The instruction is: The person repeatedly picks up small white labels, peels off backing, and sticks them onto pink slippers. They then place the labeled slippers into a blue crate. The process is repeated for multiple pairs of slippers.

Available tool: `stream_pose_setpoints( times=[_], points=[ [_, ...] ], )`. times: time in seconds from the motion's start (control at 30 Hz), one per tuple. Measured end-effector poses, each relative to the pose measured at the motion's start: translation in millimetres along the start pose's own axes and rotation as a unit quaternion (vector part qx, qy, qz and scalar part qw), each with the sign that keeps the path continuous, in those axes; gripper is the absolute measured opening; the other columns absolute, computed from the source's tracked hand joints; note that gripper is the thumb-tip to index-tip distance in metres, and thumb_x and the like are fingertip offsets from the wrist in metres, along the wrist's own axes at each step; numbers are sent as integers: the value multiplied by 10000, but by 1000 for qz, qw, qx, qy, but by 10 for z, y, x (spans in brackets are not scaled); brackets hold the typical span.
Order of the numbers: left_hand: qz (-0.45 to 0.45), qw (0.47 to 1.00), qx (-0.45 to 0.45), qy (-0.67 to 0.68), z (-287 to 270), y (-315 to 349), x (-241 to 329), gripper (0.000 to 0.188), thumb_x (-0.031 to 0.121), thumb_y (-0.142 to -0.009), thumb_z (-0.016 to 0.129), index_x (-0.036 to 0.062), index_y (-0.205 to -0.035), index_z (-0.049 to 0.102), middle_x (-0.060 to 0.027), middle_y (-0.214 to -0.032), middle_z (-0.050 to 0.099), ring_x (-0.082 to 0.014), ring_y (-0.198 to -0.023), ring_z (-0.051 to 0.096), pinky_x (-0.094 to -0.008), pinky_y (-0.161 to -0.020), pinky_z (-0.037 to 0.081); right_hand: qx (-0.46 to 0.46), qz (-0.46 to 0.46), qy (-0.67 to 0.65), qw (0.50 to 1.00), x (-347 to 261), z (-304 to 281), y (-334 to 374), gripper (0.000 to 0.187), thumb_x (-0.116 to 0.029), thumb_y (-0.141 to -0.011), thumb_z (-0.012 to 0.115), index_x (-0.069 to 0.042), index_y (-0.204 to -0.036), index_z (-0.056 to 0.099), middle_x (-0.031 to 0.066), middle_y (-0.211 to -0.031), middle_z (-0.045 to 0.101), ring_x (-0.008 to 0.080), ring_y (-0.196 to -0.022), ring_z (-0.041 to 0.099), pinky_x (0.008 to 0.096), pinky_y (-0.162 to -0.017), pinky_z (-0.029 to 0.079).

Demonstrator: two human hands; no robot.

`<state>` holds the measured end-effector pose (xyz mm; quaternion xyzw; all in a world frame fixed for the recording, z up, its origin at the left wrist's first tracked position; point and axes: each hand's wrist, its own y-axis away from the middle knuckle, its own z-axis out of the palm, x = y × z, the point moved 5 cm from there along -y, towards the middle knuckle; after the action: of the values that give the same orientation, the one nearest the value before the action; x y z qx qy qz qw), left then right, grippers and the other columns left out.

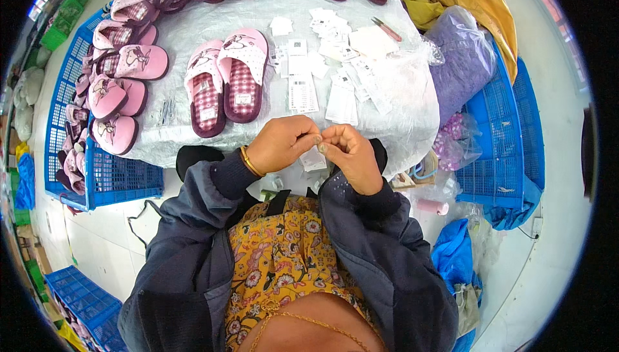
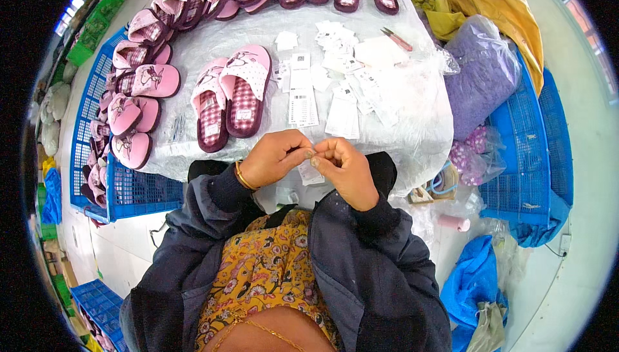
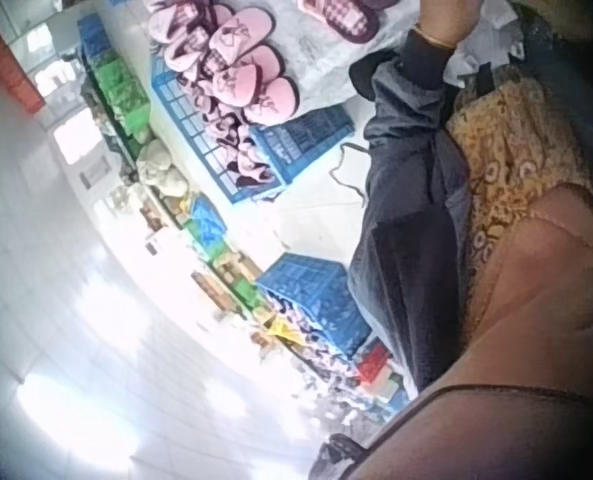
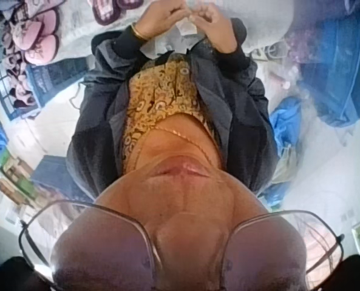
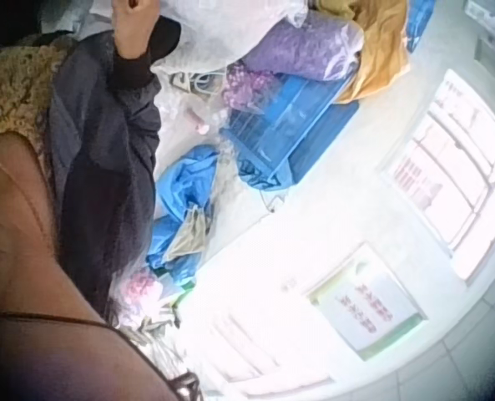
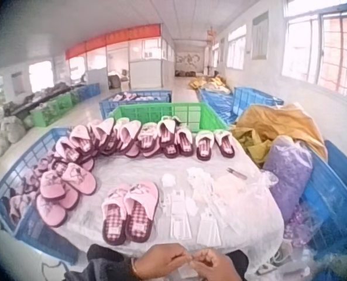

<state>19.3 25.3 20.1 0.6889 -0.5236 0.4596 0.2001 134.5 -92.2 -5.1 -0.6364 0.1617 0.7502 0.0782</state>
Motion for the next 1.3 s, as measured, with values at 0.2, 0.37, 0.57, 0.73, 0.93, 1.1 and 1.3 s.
stream_pose_setpoints(
  times=[0.2,0.37,0.57,0.73,0.93,1.1,1.3],
  points=[
    [-16,997,-69,-28,-89,-440,19,192,210,-908,632,19,-919,654,-112,-783,633,-231,-680,587,-326,-643,465,38,-15,-60,997,87,-176,-115,156,-45,-912,653,5,-1043,584,-8,-917,602,43,-794,531,196,-707,437],
    [2,960,70,-271,-701,-1311,-414,273,317,-882,634,60,-967,664,-123,-940,657,-293,-842,633,-398,-736,500,73,-34,0,997,104,-308,-95,174,-67,-912,662,5,-1060,602,-11,-907,607,39,-794,538,198,-723,453],
    [-215,854,24,-474,-1185,-2118,-1423,597,504,-799,646,26,-1156,632,-227,-1124,649,-367,-1073,618,-432,-921,482,57,-34,-37,997,219,-379,-100,152,-61,-916,660,-4,-1047,608,-17,-896,612,35,-783,538,197,-706,454],
    [-219,864,-68,-448,-978,-2144,-1643,541,437,-797,643,13,-1133,635,-228,-1093,661,-370,-1058,621,-434,-929,477,89,-17,-25,996,219,-521,-30,143,-51,-915,661,-8,-1041,607,-22,-887,609,32,-777,535,195,-701,453],
    [-137,871,-66,-468,-740,-1913,-1399,316,273,-847,588,7,-1010,636,-220,-996,672,-387,-963,636,-479,-860,492,71,-35,-39,996,267,-470,-71,134,-54,-915,663,-14,-1030,607,-29,-879,604,29,-767,527,193,-692,450],
    [-69,859,11,-508,-717,-1766,-1216,173,135,-863,534,29,-945,643,-209,-892,691,-373,-847,681,-469,-743,535,66,-34,-35,997,244,-423,-31,138,-62,-915,663,-10,-1032,612,-26,-873,611,35,-763,531,198,-693,455],
    [-38,871,142,-468,-913,-1557,-608,183,163,-897,550,32,-981,648,-172,-801,695,-319,-726,697,-431,-648,545,100,-59,38,993,91,-389,0,171,-93,-909,671,2,-1043,625,-22,-876,627,40,-750,528,213,-684,458]
  ],
)
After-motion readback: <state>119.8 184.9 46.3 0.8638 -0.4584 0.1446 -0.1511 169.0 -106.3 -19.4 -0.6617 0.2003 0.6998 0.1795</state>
